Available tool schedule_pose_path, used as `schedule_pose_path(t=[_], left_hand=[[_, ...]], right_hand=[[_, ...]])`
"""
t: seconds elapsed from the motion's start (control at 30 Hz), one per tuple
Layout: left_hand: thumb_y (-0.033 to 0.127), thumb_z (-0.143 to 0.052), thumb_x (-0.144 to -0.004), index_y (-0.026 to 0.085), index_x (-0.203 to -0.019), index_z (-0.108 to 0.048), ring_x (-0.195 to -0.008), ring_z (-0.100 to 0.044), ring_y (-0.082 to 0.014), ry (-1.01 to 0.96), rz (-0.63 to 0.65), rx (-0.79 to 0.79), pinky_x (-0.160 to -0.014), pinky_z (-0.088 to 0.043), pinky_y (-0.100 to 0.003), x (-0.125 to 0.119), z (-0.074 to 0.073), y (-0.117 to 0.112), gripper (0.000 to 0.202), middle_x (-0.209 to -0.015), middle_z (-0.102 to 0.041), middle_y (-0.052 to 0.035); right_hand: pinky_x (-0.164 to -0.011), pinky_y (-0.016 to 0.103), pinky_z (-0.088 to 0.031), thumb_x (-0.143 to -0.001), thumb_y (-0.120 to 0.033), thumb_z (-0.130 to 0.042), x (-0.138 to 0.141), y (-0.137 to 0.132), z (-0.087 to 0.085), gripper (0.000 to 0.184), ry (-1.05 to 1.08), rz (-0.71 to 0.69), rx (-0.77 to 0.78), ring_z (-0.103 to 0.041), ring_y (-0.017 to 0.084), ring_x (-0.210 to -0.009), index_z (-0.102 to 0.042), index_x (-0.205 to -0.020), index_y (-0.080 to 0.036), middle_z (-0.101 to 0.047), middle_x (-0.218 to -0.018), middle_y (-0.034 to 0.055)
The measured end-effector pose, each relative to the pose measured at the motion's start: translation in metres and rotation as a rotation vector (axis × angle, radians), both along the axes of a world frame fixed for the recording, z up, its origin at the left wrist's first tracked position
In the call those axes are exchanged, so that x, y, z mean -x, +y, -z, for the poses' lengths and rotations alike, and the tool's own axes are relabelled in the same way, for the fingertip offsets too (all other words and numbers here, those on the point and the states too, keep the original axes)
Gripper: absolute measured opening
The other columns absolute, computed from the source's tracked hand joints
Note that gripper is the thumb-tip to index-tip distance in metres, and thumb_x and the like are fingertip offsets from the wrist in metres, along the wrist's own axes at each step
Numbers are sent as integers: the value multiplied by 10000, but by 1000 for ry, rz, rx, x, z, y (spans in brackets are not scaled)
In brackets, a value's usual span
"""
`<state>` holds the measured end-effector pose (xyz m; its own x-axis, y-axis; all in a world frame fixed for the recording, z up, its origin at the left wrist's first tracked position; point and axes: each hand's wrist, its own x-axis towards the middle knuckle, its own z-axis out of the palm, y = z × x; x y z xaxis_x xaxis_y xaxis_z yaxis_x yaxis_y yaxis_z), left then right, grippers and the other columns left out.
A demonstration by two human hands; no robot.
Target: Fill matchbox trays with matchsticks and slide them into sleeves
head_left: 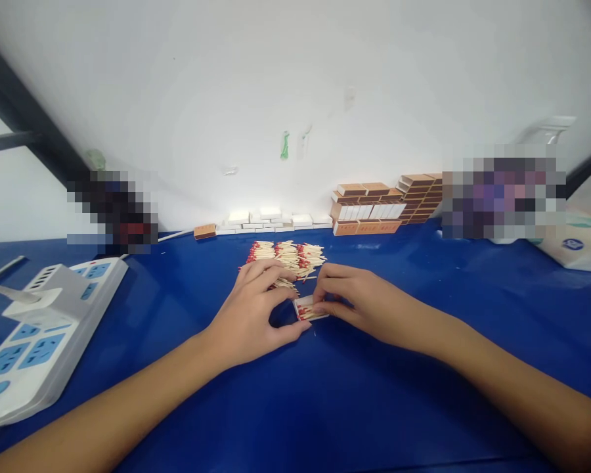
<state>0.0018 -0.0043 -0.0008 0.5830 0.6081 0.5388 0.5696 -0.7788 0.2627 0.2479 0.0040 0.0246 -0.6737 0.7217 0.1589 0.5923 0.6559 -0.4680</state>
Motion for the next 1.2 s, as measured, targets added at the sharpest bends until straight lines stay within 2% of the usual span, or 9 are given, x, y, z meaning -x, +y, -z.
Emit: schedule_pose_path(t=[0.27, 0.43, 0.63, 1.0, 1.2], left_hand=[[392, -849, -837, 229, -1036, -754, -1289, -587, -310, -2, 13, -7, -1121, -426, -526, 0, 0, 0, 274, -1240, -721, -70], [399, -835, -853, 237, -1042, -754, -1279, -594, -306, -3, 4, -13, -1114, -433, -524, 0, -1, 0, 262, -1223, -730, -67], [397, -826, -859, 221, -1031, -746, -1275, -600, -311, -1, 14, -19, -1108, -441, -522, -1, -2, 0, 259, -1212, -733, -79], [381, -823, -863, 219, -1024, -738, -1245, -620, -306, -6, 21, -13, -1088, -454, -519, -2, -3, -1, 244, -1181, -739, -79], [380, -821, -865, 222, -1029, -731, -1231, -631, -300, -16, 30, -19, -1082, -459, -507, -2, -4, -1, 244, -1168, -743, -75]], right_hand=[[-780, 295, -476, -1039, -248, -614, 4, 0, 6, 139, 56, 2, -20, -628, 173, -905, -719, -977, -180, -662, -1018, 53], [-769, 297, -466, -1013, -259, -654, 1, -3, -2, 100, 30, 25, -42, -624, 173, -896, -727, -984, -197, -655, -1015, 45], [-741, 295, -457, -1023, -273, -640, 0, -6, -12, 138, -63, 36, 48, -623, 170, -863, -730, -958, -192, -653, -1008, 44], [-753, 316, -471, -1047, -336, -609, 2, -6, -9, 209, -92, 39, 52, -632, 188, -872, -728, -973, -182, -659, -1017, 57], [-740, 315, -483, -1052, -308, -595, 1, -5, -8, 214, -103, 22, 9, -633, 186, -848, -722, -940, -178, -655, -985, 60]])
